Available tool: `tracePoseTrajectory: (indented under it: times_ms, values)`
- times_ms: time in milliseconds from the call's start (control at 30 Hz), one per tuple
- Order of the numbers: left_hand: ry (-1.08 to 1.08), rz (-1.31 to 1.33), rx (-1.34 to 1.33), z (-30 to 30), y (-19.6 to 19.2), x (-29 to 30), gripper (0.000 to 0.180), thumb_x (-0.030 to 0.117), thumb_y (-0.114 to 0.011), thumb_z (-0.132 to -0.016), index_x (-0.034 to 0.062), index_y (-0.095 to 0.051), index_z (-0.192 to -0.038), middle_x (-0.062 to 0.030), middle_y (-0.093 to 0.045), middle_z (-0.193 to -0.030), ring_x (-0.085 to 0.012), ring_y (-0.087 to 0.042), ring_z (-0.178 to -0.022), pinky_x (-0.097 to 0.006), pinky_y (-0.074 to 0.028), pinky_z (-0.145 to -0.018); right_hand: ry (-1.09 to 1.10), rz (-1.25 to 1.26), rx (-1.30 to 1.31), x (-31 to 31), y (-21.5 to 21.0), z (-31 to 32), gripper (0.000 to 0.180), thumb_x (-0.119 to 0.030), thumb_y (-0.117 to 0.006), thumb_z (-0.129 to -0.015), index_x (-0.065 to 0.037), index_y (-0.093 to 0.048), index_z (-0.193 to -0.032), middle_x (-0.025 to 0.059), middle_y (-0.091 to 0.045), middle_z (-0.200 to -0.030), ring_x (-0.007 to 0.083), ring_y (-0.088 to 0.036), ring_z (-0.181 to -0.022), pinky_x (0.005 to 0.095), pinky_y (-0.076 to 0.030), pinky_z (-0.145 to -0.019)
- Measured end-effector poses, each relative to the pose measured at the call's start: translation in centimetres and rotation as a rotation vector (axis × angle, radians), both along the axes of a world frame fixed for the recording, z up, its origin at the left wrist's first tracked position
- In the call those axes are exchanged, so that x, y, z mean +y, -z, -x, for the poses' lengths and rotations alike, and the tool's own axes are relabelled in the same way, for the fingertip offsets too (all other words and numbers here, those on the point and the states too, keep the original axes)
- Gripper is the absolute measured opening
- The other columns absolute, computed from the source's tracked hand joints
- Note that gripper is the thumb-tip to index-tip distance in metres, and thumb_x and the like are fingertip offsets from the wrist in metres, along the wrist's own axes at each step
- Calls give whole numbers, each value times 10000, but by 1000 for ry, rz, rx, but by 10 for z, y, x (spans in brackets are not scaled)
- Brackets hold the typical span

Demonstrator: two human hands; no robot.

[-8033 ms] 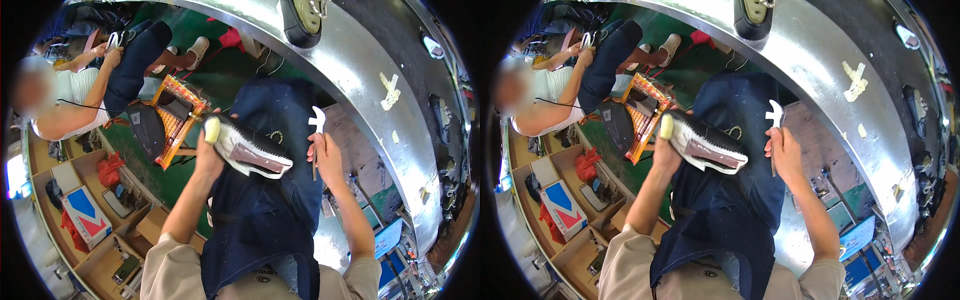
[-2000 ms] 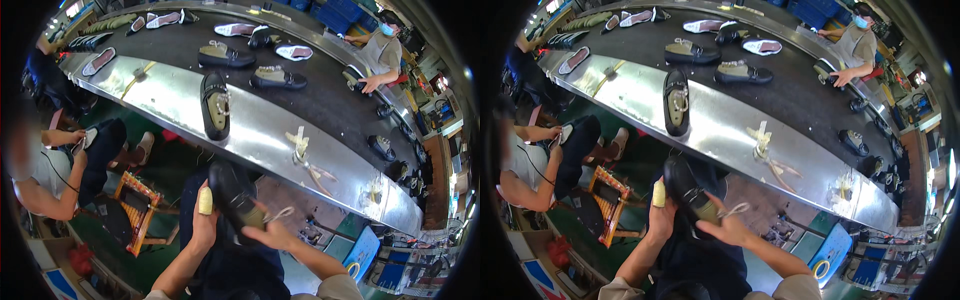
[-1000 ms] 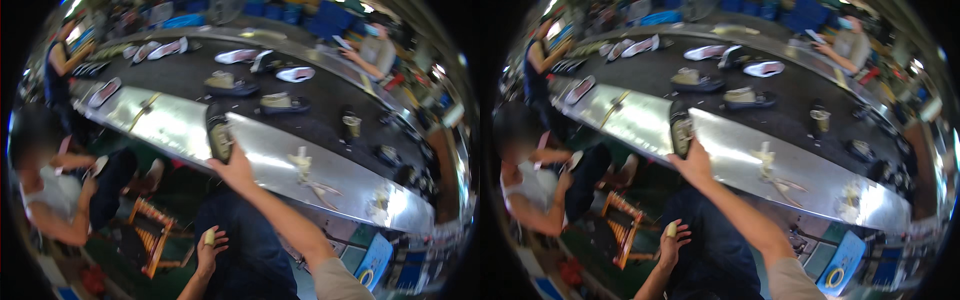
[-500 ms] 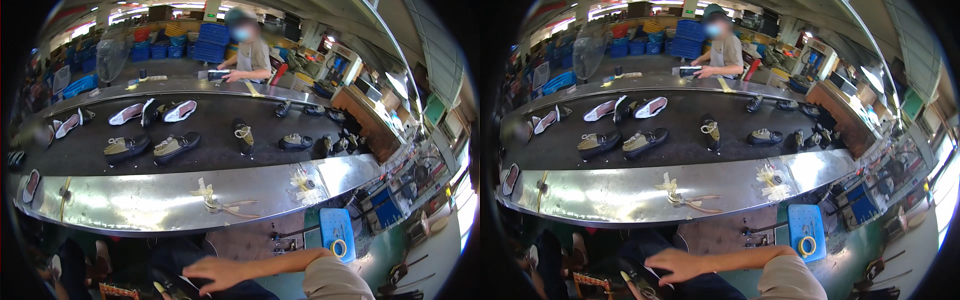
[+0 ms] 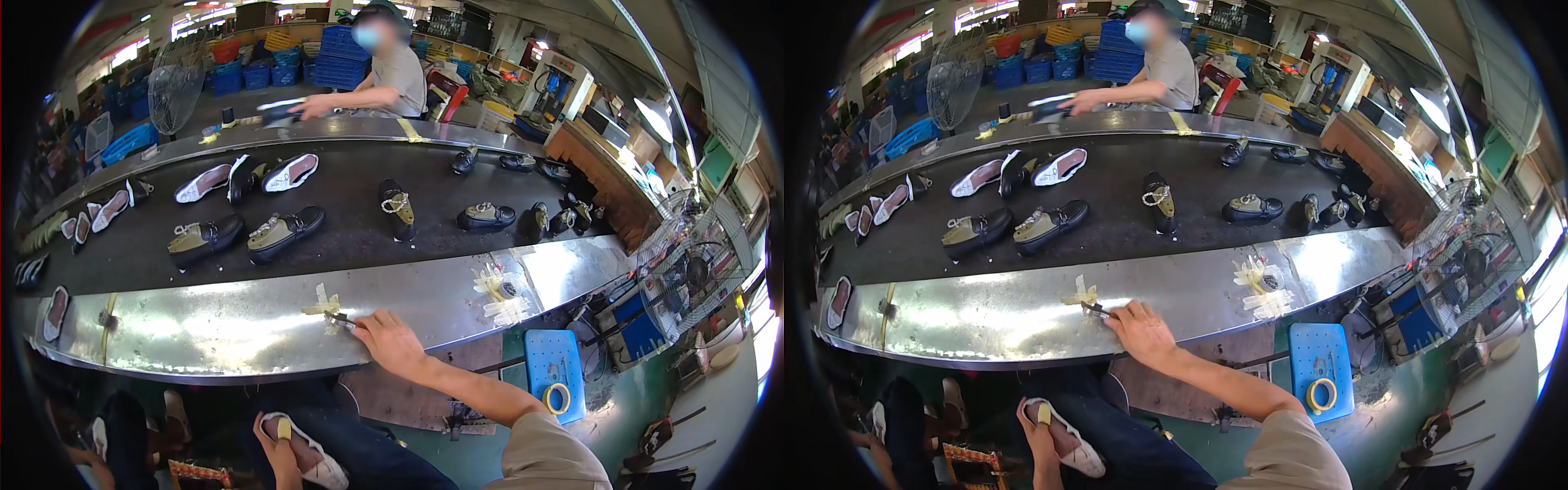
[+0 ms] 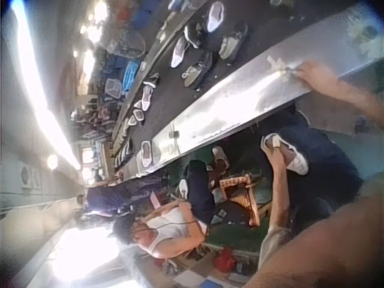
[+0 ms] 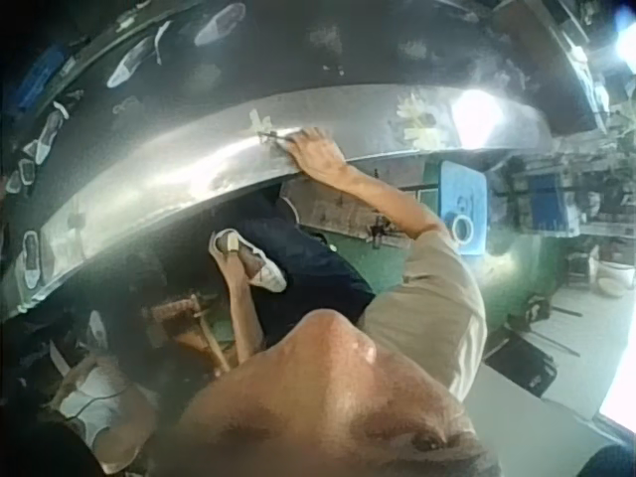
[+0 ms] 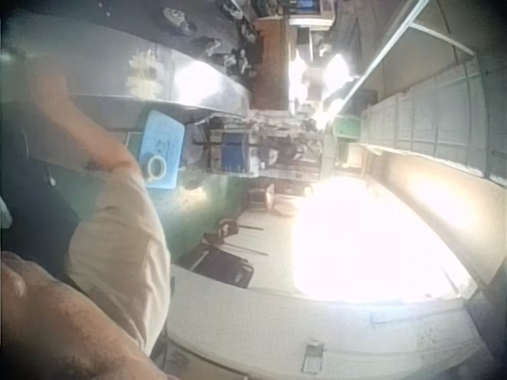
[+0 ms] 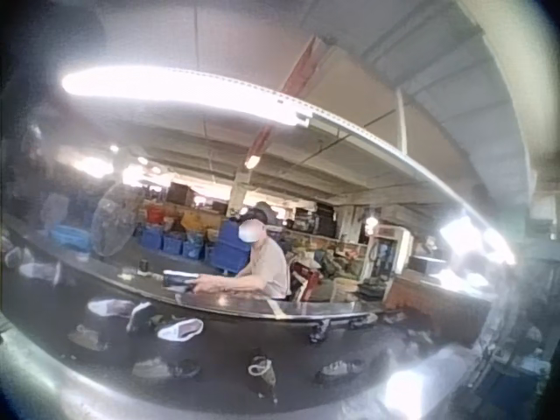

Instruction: The recorder is assembling and finishing shoes at a factory workstation, using tools to refine the edges and shape of the shoe soles.

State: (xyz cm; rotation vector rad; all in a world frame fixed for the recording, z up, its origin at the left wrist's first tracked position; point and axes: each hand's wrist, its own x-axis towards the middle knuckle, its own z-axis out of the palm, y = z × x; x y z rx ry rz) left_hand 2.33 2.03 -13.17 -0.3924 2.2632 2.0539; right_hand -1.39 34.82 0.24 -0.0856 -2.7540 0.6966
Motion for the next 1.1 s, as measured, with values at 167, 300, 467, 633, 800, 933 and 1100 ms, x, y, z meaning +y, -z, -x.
tracePoseTrajectory:
  times_ms: [167,300,467,633,800,933,1100]
  values:
    - [224,62,193,-17,-54,-14,429,69,-451,-1054,52,-517,-1477,-153,-595,-1387,-216,-557,-1257,-325,-421,-1083,-310,526,-388,-66,-14,-35,588,-568,-675,-942,-24,-588,-1150,235,-615,-1119,438,-632,-1022,481,-501,-891]
    - [267,221,176,-21,-115,10,389,48,-458,-1015,-33,-593,-1371,-180,-684,-1257,-227,-633,-1141,-330,-475,-1013,-417,703,-319,-130,39,-43,506,-371,-795,-903,-42,-533,-1184,146,-637,-1084,370,-663,-985,430,-522,-837]
    - [226,133,183,-16,-86,1,400,33,-512,-989,-29,-575,-1379,-153,-661,-1270,-217,-616,-1162,-321,-463,-1024,-384,614,-371,-134,47,-36,389,-250,-751,-922,-40,-561,-1189,139,-694,-1034,359,-696,-924,421,-545,-795]
    - [267,-160,21,-12,-72,1,418,103,-585,-1026,11,-492,-1423,-106,-599,-1304,-193,-576,-1180,-292,-437,-1029,-549,343,116,-128,55,-28,368,-173,-725,-891,-66,-598,-1219,130,-713,-965,335,-708,-844,437,-563,-731]
    - [259,-135,74,-16,-69,-5,391,108,-607,-1017,11,-509,-1383,-109,-585,-1297,-183,-556,-1181,-303,-426,-1042,-394,406,34,-146,61,-39,348,-170,-741,-876,-82,-634,-1195,95,-700,-983,305,-707,-817,408,-558,-699]
    - [206,-153,109,-9,-55,1,374,98,-614,-999,5,-530,-1351,-128,-581,-1318,-193,-543,-1203,-321,-410,-1073,-518,171,236,-138,59,-28,314,-202,-767,-858,-109,-677,-1144,70,-683,-865,286,-700,-760,375,-556,-670]
    - [201,-10,146,-17,-59,-11,389,182,-618,-1029,-5,-533,-1359,-111,-589,-1325,-201,-560,-1228,-332,-418,-1086,-303,408,-6,-162,62,-30,252,-266,-765,-891,-104,-701,-1073,74,-673,-806,312,-687,-728,397,-554,-670]
